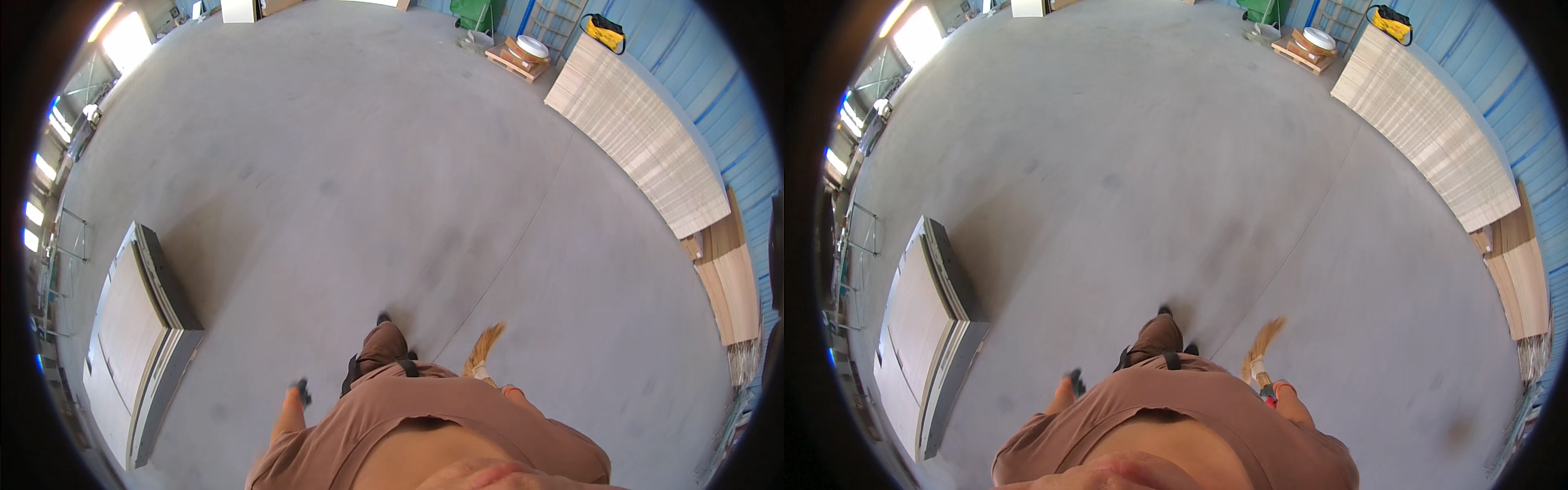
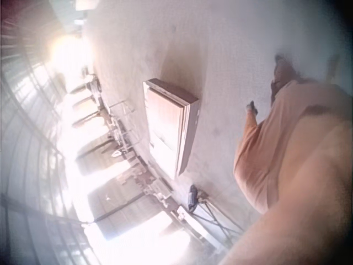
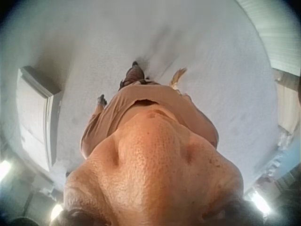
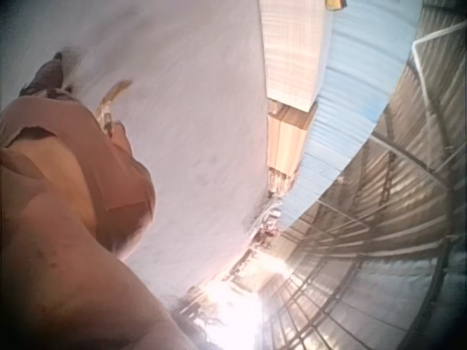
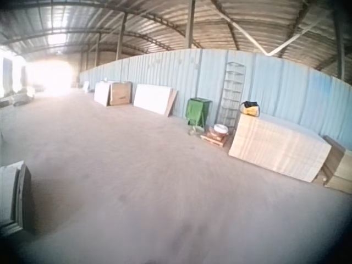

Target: The person sweeps sawdust and debris on a concrete floor using a broom and dustpan. They gather the debris into piles, sweep it into the dustpan, and move across the room to clean different areas.

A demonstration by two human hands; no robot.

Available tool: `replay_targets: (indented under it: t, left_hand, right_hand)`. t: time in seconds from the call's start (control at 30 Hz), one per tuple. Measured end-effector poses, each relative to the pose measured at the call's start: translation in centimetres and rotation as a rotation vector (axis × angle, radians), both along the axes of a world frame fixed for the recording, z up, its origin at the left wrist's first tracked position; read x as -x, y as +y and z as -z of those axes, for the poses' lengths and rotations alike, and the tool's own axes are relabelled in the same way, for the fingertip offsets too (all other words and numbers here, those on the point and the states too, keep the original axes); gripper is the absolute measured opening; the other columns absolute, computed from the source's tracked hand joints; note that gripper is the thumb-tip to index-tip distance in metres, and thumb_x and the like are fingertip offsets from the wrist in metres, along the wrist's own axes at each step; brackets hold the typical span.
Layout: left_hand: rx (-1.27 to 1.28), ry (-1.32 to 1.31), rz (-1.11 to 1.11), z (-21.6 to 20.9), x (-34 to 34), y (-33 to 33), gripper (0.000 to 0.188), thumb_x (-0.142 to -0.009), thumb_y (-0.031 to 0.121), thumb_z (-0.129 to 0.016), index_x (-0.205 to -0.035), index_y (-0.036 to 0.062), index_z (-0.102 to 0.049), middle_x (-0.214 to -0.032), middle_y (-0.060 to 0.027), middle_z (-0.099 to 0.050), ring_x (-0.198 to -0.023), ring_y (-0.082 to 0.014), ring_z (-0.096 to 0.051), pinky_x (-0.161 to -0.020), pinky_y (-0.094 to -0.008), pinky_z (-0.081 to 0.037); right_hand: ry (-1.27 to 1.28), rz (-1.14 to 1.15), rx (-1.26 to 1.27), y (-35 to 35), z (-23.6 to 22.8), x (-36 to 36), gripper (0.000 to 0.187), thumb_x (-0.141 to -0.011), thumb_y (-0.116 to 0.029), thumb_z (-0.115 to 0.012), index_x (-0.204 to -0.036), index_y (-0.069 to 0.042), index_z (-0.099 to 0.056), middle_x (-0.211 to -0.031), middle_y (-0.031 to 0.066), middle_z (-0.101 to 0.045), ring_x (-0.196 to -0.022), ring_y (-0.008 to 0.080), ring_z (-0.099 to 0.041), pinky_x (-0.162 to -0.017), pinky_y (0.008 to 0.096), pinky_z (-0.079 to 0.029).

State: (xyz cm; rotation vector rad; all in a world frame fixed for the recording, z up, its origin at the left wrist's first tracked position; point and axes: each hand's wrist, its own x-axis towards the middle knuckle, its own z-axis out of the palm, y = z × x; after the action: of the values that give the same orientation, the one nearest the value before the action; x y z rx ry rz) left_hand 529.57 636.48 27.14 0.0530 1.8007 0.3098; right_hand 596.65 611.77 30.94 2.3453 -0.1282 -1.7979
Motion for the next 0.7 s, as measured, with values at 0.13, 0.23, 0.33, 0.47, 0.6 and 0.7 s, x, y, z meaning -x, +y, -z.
replay_targets:
  t: [0.13,0.23,0.33,0.47,0.6,0.7]
  left_hand:
    - [0.137,0.172,-0.18,-2.3,-1.5,6.3,0.031,-0.087,0.045,-0.066,-0.092,0.0162,-0.058,-0.072,-0.0075,-0.048,-0.057,-0.0256,-0.047,-0.047,-0.0449,-0.041]
    - [0.034,0.221,-0.165,-2.7,-4.7,18.6,0.035,-0.087,0.05,-0.064,-0.097,0.0162,-0.061,-0.079,-0.0106,-0.054,-0.06,-0.0271,-0.048,-0.049,-0.0456,-0.041]
    - [-0.062,0.231,-0.223,-1.2,-10.0,37.1,0.035,-0.088,0.05,-0.062,-0.072,0.0191,-0.056,-0.058,-0.0032,-0.04,-0.049,-0.0205,-0.04,-0.045,-0.0385,-0.036]
    - [-0.517,0.463,0.511,-1.5,-24.6,71.3,0.038,-0.093,0.048,-0.054,-0.108,0.0136,-0.05,-0.09,-0.0069,-0.052,-0.066,-0.0228,-0.05,-0.055,-0.0439,-0.041]
    - [-1.075,0.368,0.761,-7.2,-49.0,97.3,0.031,-0.091,0.038,-0.06,-0.078,0.0089,-0.061,-0.065,-0.0048,-0.054,-0.057,-0.0157,-0.05,-0.054,-0.035,-0.043]
    - [-1.047,0.007,0.808,-10.5,-68.1,107.3,0.037,-0.089,0.034,-0.066,-0.108,0.0017,-0.066,-0.088,-0.0085,-0.07,-0.078,-0.0176,-0.058,-0.072,-0.0365,-0.05]
  right_hand:
    - [0.041,-0.024,0.056,16.6,3.5,-8.2,0.027,-0.079,-0.037,-0.074,-0.082,-0.013,-0.064,-0.07,0.0059,-0.062,-0.058,0.0209,-0.055,-0.057,0.0413,-0.044]
    - [0.04,-0.091,-0.196,29.5,1.3,-12.8,0.025,-0.082,-0.036,-0.072,-0.079,-0.014,-0.063,-0.067,0.0072,-0.062,-0.053,0.0217,-0.053,-0.053,0.042,-0.044]
    - [0.178,0.1,-0.289,39.2,-1.6,-16.4,0.023,-0.084,-0.034,-0.069,-0.077,-0.014,-0.061,-0.066,0.0079,-0.062,-0.051,0.0229,-0.053,-0.051,0.0418,-0.044]
    - [0.311,0.242,-0.382,52.8,-1.8,-23.0,0.021,-0.083,-0.029,-0.069,-0.073,-0.014,-0.059,-0.063,0.008,-0.061,-0.05,0.0242,-0.053,-0.051,0.0411,-0.045]
    - [0.171,0.349,-0.256,63.5,-3.0,-29.6,0.02,-0.08,-0.028,-0.071,-0.074,-0.012,-0.061,-0.063,0.0092,-0.061,-0.051,0.0246,-0.053,-0.052,0.042,-0.045]
    - [0.03,0.378,-0.169,69.5,-2.6,-37.7,0.02,-0.079,-0.028,-0.072,-0.076,-0.011,-0.062,-0.064,0.01,-0.061,-0.052,0.0248,-0.054,-0.053,0.0429,-0.045]
